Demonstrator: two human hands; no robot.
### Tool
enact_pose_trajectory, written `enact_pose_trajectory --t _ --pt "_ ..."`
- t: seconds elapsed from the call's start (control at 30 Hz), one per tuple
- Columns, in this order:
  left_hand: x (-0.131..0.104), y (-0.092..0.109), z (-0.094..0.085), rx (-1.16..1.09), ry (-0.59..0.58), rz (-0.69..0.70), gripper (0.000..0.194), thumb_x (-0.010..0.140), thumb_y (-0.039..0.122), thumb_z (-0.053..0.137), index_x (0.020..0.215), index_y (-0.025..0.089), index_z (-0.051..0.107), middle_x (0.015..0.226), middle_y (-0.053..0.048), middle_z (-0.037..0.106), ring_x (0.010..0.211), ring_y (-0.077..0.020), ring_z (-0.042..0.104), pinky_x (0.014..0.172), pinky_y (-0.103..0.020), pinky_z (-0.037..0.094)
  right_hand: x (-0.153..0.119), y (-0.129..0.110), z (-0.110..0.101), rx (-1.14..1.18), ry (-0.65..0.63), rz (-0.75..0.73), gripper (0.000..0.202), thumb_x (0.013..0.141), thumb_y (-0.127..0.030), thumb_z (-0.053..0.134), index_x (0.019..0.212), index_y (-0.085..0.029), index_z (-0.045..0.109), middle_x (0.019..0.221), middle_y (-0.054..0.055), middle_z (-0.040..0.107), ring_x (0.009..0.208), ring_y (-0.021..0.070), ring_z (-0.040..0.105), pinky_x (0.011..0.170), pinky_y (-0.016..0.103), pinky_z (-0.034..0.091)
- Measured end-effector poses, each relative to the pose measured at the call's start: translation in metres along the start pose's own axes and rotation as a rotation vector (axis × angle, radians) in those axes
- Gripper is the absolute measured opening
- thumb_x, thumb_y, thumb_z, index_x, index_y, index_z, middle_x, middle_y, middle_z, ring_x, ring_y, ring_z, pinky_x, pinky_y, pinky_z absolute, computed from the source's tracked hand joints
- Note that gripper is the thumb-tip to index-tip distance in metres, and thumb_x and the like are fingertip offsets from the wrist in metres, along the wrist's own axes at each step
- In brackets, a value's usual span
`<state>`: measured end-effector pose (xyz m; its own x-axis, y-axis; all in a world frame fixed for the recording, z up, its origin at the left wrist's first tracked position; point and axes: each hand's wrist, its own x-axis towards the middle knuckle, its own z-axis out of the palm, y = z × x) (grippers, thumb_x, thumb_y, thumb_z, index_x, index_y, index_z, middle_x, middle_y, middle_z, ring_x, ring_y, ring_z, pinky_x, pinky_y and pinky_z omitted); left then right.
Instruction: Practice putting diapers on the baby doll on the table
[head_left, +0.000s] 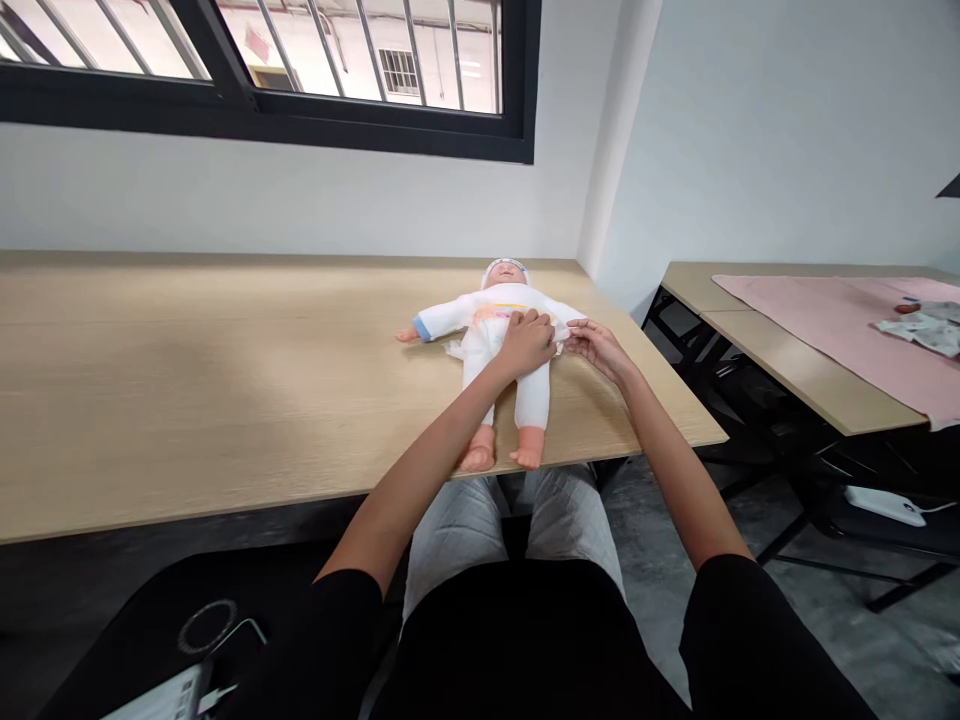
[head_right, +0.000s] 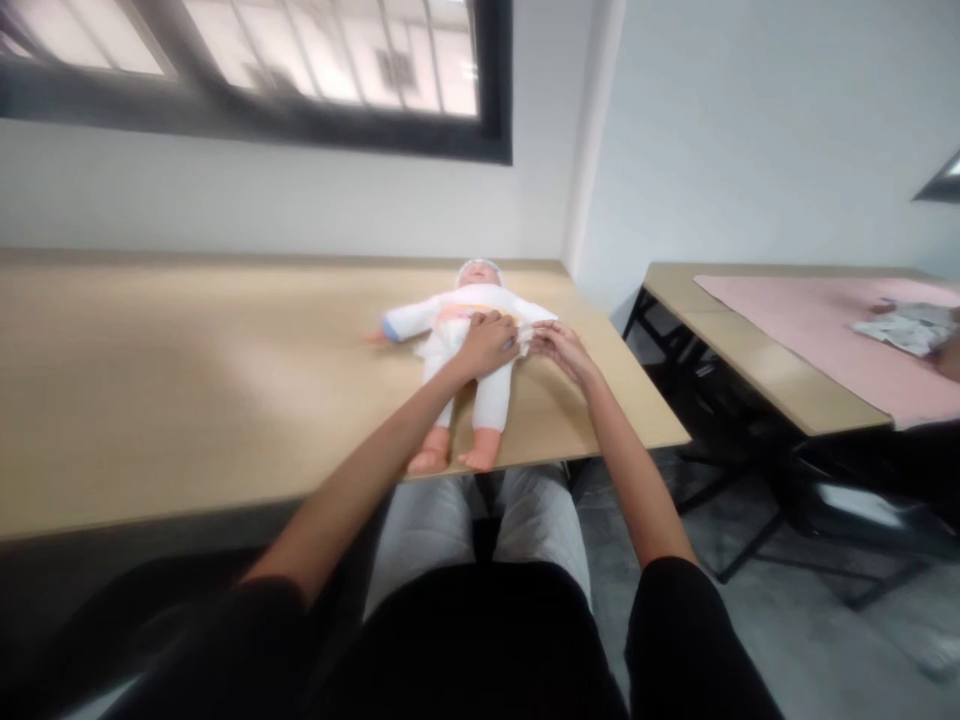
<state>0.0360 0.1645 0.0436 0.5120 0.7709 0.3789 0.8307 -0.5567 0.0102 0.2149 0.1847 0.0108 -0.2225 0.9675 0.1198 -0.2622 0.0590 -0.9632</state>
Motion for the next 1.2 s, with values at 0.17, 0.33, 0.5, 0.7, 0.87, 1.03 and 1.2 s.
enact_pose_trajectory --t 0.17,0.33,0.5,0.7,0.87,1.03,1.2 --pt "-0.002 -0.003 -0.001 -0.019 0.016 -0.034 0.022 0.090 0.022 0.043 0.086 0.016 0.064 0.105 -0.011 0.064 0.105 -0.0279 0.050 0.089 -0.044 0.032 0.002 0.009 -0.002 -0.092 -0.077 -0.087 0.036 0.055 -0.018 0.081 0.085 -0.021 0.062 0.082 -0.004 0.064 0.080 0.0116 0.062 0.081 0.026 0.051" --pt "-0.003 -0.004 0.000 -0.020 0.023 -0.026 0.024 0.091 0.022 0.041 0.087 0.016 0.064 0.107 -0.011 0.063 0.106 -0.0280 0.050 0.089 -0.045 0.032 0.004 0.019 0.001 -0.188 -0.114 -0.094 0.046 0.052 -0.019 0.085 0.089 -0.021 0.058 0.084 -0.002 0.064 0.082 0.0141 0.062 0.087 0.032 0.051" --pt "-0.004 -0.003 -0.002 -0.050 0.011 -0.025 0.023 0.090 0.020 0.042 0.091 0.017 0.065 0.108 -0.011 0.063 0.108 -0.0280 0.050 0.091 -0.045 0.032 0.002 0.020 0.008 -0.228 -0.082 -0.141 0.045 0.053 -0.021 0.085 0.091 -0.022 0.058 0.084 -0.002 0.065 0.082 0.0143 0.062 0.087 0.032 0.051" --pt "-0.005 -0.001 -0.002 -0.066 0.038 -0.052 0.021 0.092 0.025 0.044 0.091 0.017 0.063 0.107 -0.011 0.064 0.109 -0.0283 0.050 0.092 -0.044 0.033 0.002 0.017 0.009 -0.238 -0.027 -0.139 0.035 0.060 -0.024 0.078 0.089 -0.021 0.059 0.084 -0.001 0.065 0.081 0.0143 0.062 0.082 0.030 0.051" --pt "-0.005 0.000 -0.005 -0.101 0.057 -0.106 0.016 0.092 0.028 0.049 0.091 0.017 0.061 0.103 -0.010 0.065 0.108 -0.0274 0.051 0.094 -0.042 0.033 0.006 0.016 0.006 -0.172 0.074 -0.081 0.028 0.060 -0.025 0.072 0.085 -0.021 0.059 0.073 -0.004 0.060 0.071 0.0124 0.059 0.073 0.028 0.052" --pt "-0.004 0.004 -0.008 -0.087 0.048 -0.134 0.013 0.090 0.025 0.048 0.092 0.019 0.059 0.102 -0.010 0.066 0.106 -0.0276 0.052 0.094 -0.042 0.033 0.005 0.014 0.007 -0.104 0.095 -0.015 0.024 0.058 -0.026 0.068 0.079 -0.022 0.059 0.066 -0.005 0.056 0.066 0.0111 0.055 0.069 0.027 0.052" --pt "0.000 0.006 -0.005 -0.056 0.052 -0.155 0.014 0.087 0.018 0.045 0.091 0.018 0.059 0.101 -0.011 0.065 0.105 -0.0280 0.052 0.090 -0.043 0.033 0.003 0.010 0.005 -0.108 0.107 -0.006 0.026 0.056 -0.025 0.068 0.082 -0.021 0.063 0.068 -0.004 0.056 0.067 0.0112 0.054 0.069 0.027 0.052"
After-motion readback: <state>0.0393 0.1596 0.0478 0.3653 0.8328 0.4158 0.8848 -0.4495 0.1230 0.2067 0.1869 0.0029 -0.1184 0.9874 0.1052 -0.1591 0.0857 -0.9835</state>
